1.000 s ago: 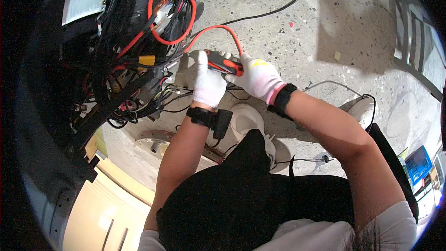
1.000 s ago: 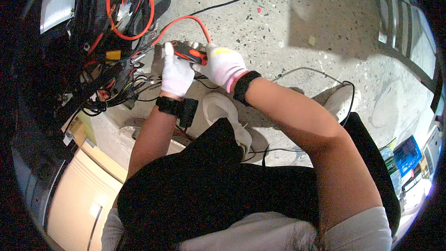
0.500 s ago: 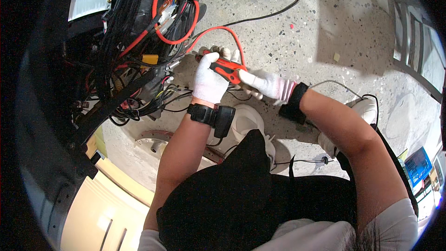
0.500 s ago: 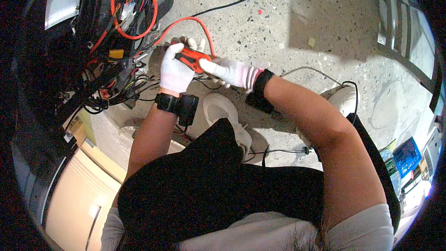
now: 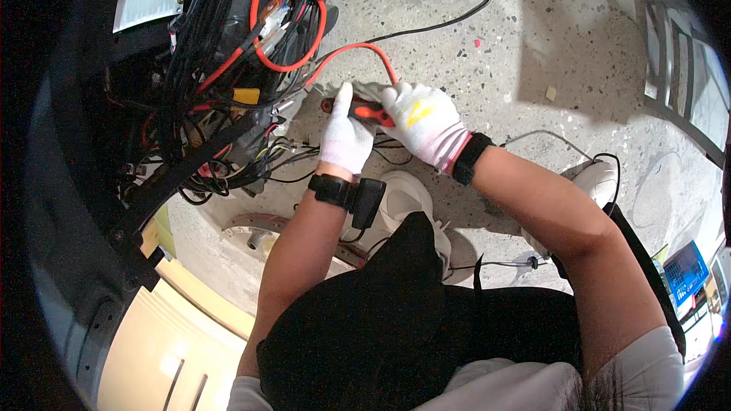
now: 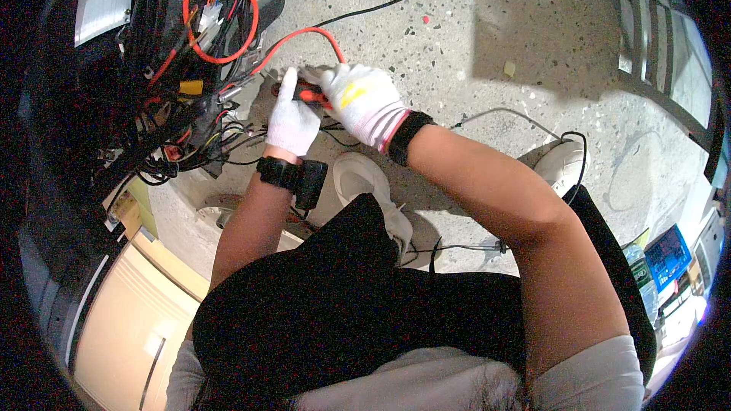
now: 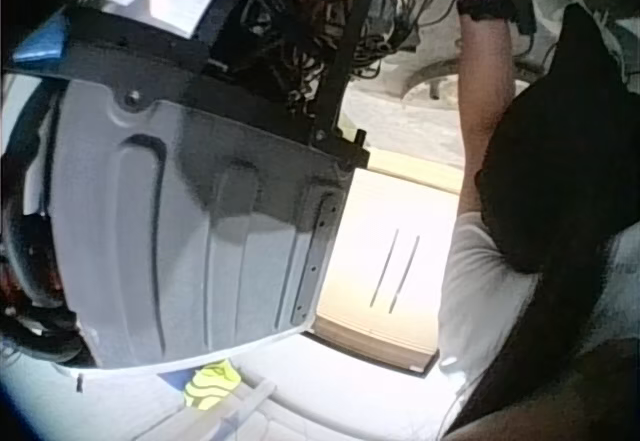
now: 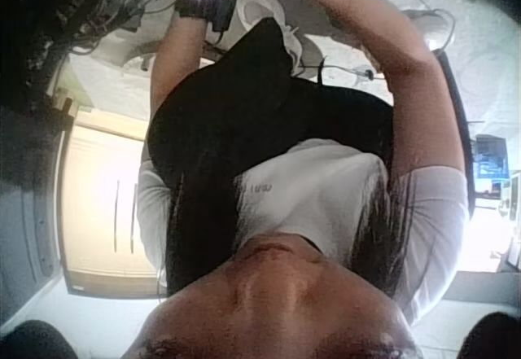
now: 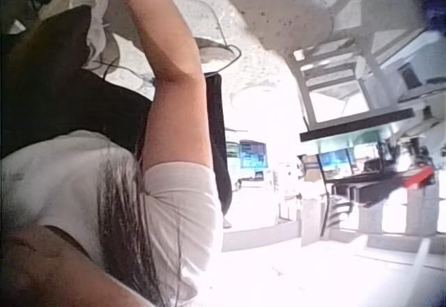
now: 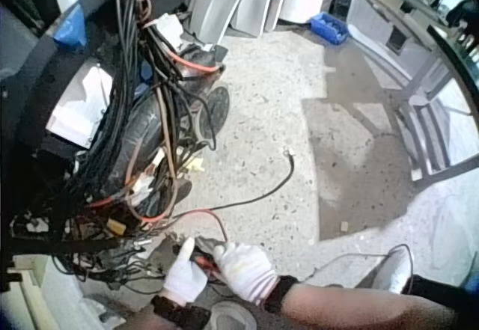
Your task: Repairing an electromechanical machine by crimping and connecting wires.
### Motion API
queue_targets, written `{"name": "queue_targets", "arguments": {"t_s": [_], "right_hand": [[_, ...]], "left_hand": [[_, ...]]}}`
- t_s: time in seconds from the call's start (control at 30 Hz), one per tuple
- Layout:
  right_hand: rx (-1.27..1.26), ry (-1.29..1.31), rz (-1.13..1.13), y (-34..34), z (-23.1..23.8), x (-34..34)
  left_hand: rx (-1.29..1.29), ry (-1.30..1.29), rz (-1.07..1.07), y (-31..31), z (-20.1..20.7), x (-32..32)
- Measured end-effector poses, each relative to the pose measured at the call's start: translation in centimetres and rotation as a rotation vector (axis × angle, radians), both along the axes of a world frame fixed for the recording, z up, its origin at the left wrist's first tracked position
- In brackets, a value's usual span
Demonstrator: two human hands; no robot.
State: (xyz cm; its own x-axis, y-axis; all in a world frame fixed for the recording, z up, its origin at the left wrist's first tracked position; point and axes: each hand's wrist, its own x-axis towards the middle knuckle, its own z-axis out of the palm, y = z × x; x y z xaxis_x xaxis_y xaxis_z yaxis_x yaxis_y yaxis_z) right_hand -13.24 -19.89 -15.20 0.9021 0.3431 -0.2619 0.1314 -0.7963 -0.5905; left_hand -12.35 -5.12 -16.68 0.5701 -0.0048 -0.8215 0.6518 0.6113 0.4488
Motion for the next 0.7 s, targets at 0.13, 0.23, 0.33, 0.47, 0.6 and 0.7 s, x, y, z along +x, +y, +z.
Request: {"name": "queue_targets", "arguments": {"t_s": [0.13,0.23,0.33,0.47,0.6,0.7], "right_hand": [[0.332,-0.003,0.095,0.0,-0.1,-0.1],[0.549,0.338,0.056,-1.5,-1.0,-0.4],[0.851,0.677,-0.317,-2.0,-2.0,-0.5],[0.6,0.622,-0.431,-2.3,-2.9,0.4],[0.64,0.697,-0.418,-2.2,-3.2,1.2],[0.632,0.573,-0.365,-1.0,-3.3,1.8]], "left_hand": [[0.029,0.161,-0.013,1.0,-0.7,0.0],[0.024,0.167,0.044,1.8,-0.8,-0.8],[-0.068,0.223,0.026,1.6,-0.4,-2.4],[-0.044,0.189,-0.084,0.3,1.3,-4.6],[0.022,0.008,-0.345,-0.7,2.8,-5.5],[0.104,-0.014,-0.467,-0.6,3.3,-6.1]]}}
